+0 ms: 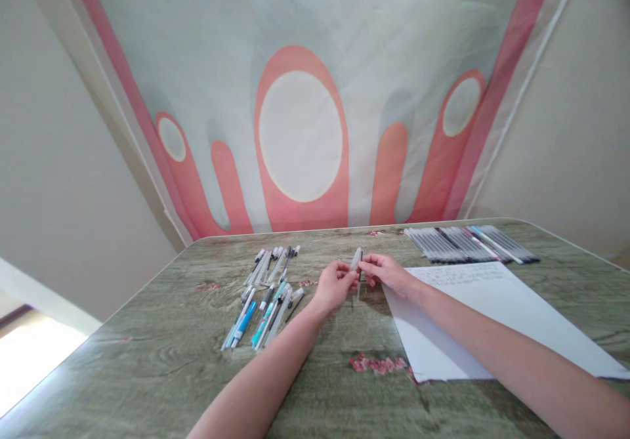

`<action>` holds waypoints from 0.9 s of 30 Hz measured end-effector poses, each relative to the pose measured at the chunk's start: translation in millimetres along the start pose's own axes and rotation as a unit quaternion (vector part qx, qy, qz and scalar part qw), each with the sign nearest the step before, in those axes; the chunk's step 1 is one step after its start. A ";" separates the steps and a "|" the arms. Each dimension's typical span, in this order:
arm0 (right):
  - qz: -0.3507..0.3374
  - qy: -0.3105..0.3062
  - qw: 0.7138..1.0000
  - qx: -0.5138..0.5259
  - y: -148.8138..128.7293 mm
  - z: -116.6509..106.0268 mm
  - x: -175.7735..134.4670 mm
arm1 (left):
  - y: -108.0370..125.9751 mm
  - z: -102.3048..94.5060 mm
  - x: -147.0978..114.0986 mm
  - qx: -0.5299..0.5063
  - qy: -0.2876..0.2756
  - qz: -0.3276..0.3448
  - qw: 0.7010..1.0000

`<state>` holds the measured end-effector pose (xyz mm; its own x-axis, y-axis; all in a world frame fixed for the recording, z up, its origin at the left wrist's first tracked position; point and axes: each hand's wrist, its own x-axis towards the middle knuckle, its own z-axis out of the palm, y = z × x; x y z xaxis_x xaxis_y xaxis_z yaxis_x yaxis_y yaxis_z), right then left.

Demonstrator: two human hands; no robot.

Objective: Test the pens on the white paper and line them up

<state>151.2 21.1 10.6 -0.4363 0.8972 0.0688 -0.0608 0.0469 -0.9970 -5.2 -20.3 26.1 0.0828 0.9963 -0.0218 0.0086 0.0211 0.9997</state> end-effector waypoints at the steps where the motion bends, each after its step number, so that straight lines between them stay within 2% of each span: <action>1: 0.007 0.008 1.000 0.025 1.8 -2.6 1.1 | -2.4 4.2 -1.6 -0.012 0.005 -0.004 1.000; 5: 0.040 0.038 0.991 0.119 6.3 -10.6 4.2 | -13.7 16.6 -5.4 -0.021 0.025 -0.011 0.999; 9: 0.055 0.043 0.987 0.146 8.3 -12.8 4.6 | -21.6 14.4 -0.7 -0.005 0.045 -0.009 0.999; 18: 0.060 0.045 0.986 0.150 9.9 -15.0 6.4 | -18.3 -17.9 21.0 0.032 0.106 0.011 0.994; 27: 0.060 0.043 0.984 0.161 8.7 -15.0 5.7 | -10.5 -47.7 35.0 -0.013 0.142 0.068 0.987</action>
<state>161.6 33.2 1.9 -0.3801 0.9226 -0.0659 -0.3013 -0.1909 -0.9342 -49.9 18.3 15.2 -0.2023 0.9730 0.1113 -0.0093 -0.1156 0.9933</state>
